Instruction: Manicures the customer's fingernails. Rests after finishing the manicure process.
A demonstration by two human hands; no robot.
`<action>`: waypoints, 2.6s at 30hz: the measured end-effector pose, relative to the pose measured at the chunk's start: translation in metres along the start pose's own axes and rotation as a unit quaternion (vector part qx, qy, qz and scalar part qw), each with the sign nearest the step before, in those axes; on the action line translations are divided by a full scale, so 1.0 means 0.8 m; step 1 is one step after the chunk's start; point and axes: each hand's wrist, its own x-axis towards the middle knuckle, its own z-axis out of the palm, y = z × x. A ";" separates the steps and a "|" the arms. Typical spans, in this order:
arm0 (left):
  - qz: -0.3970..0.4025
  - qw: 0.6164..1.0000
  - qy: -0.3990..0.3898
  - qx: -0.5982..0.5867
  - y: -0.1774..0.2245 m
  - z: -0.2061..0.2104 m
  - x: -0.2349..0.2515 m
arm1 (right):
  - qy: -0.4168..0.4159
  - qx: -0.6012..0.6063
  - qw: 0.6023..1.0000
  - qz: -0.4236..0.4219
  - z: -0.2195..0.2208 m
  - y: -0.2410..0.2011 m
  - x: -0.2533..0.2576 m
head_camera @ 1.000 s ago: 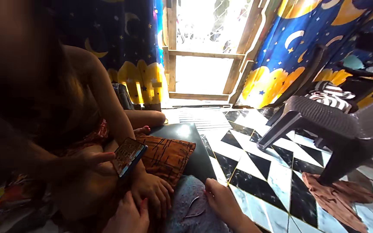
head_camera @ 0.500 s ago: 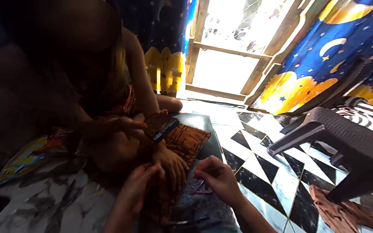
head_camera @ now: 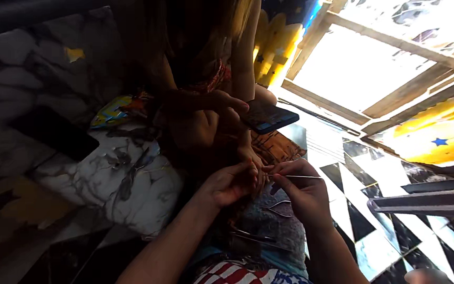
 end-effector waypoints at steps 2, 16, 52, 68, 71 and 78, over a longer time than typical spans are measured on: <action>0.018 0.999 0.008 0.048 -0.001 0.005 0.004 | 0.004 -0.013 1.000 0.015 -0.001 0.000 0.004; 0.087 0.988 0.011 0.129 -0.012 -0.008 0.018 | -0.001 -0.026 1.000 -0.001 -0.011 0.029 -0.016; 0.104 0.985 0.047 0.129 -0.017 -0.005 0.024 | 0.047 -0.072 0.996 0.020 0.000 0.028 -0.019; 0.110 0.980 0.078 0.148 -0.021 0.002 0.023 | 0.055 -0.148 0.987 0.008 0.003 0.030 -0.018; 0.118 0.979 0.080 0.147 -0.021 0.003 0.022 | 0.031 -0.177 0.984 -0.008 0.001 0.028 -0.018; 0.123 0.976 0.090 0.156 -0.025 0.004 0.022 | 0.009 -0.244 0.970 -0.025 0.001 0.021 -0.017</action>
